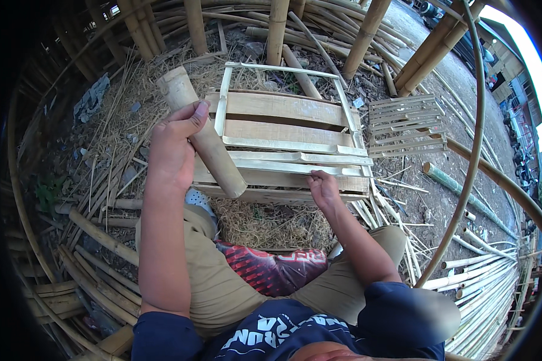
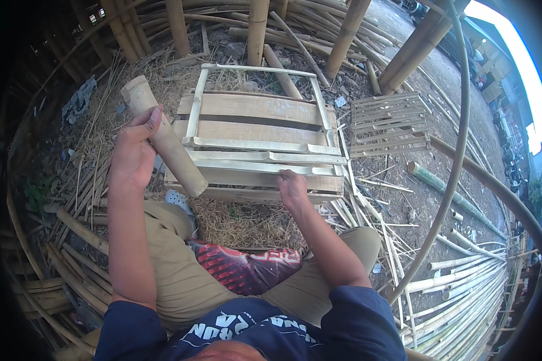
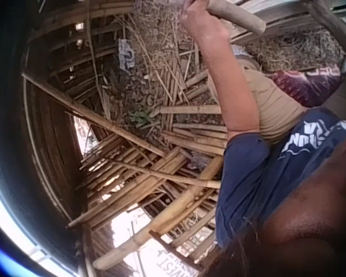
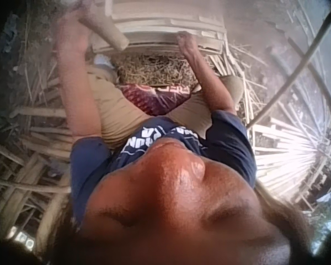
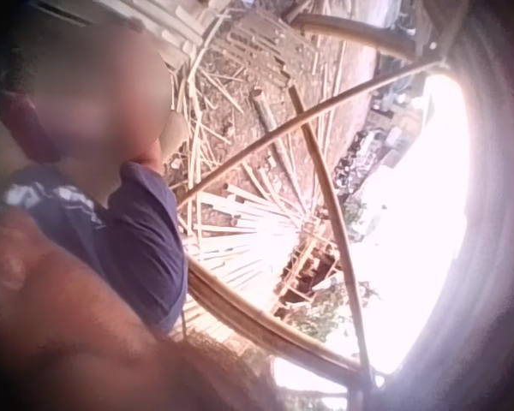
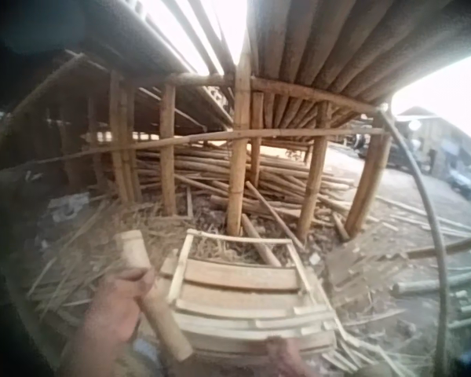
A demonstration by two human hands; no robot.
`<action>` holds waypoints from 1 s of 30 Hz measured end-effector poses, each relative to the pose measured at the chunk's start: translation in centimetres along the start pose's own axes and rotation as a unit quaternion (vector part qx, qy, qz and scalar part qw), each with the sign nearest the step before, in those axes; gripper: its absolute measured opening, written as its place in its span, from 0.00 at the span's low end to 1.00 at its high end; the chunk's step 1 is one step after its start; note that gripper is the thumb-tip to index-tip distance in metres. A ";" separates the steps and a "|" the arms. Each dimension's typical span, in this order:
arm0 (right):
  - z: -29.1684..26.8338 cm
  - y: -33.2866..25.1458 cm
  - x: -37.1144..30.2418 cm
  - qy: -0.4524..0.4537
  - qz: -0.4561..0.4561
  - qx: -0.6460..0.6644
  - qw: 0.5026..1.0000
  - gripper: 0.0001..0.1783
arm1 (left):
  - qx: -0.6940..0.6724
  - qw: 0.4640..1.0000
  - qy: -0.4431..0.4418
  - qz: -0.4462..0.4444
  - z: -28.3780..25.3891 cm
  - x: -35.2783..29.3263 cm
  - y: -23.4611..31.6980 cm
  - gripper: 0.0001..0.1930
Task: The person taps bamboo slats onto a frame using a bamboo piece, retrieves nails from a pouch, and hammers the bamboo slats into place with the bamboo piece.
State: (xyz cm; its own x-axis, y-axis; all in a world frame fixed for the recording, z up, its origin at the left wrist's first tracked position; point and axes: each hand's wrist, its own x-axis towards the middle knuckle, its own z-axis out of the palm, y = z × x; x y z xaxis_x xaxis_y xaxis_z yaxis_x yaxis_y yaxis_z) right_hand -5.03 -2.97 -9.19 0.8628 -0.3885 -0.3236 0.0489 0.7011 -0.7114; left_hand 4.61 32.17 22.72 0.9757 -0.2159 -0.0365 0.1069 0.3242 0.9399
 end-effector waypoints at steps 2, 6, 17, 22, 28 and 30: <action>1.4 0.9 0.2 -0.029 0.023 0.007 0.999 0.25 | 0.007 1.000 0.009 -0.001 -0.8 -0.2 0.0 0.24; 6.1 0.5 -1.6 0.043 0.027 0.096 0.994 0.30 | 0.002 1.000 0.029 -0.001 -1.5 -0.5 -0.1 0.24; 8.5 -2.2 -0.6 0.019 -0.018 0.068 0.997 0.22 | 0.017 1.000 0.022 -0.007 -0.8 -0.9 -0.2 0.23; 8.8 -3.2 0.2 -0.023 -0.089 0.132 0.987 0.22 | 0.014 1.000 0.026 -0.010 -1.6 -0.8 0.0 0.23; 9.9 -4.5 0.2 -0.031 -0.117 0.132 0.984 0.23 | -0.012 0.999 0.036 -0.010 -2.7 -1.0 0.6 0.22; 10.5 -4.8 0.0 -0.048 -0.127 0.130 0.982 0.22 | -0.007 0.999 0.038 -0.001 -3.5 -1.1 0.8 0.22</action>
State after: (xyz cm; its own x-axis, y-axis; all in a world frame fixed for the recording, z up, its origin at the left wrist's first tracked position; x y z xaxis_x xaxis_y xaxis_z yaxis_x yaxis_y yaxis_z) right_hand 0.00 -0.04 0.83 0.8488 -0.5215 -0.0876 0.3845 0.7225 -0.5746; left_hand 4.26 35.84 22.30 0.9871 -0.1466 -0.0649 0.1115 0.3373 0.9348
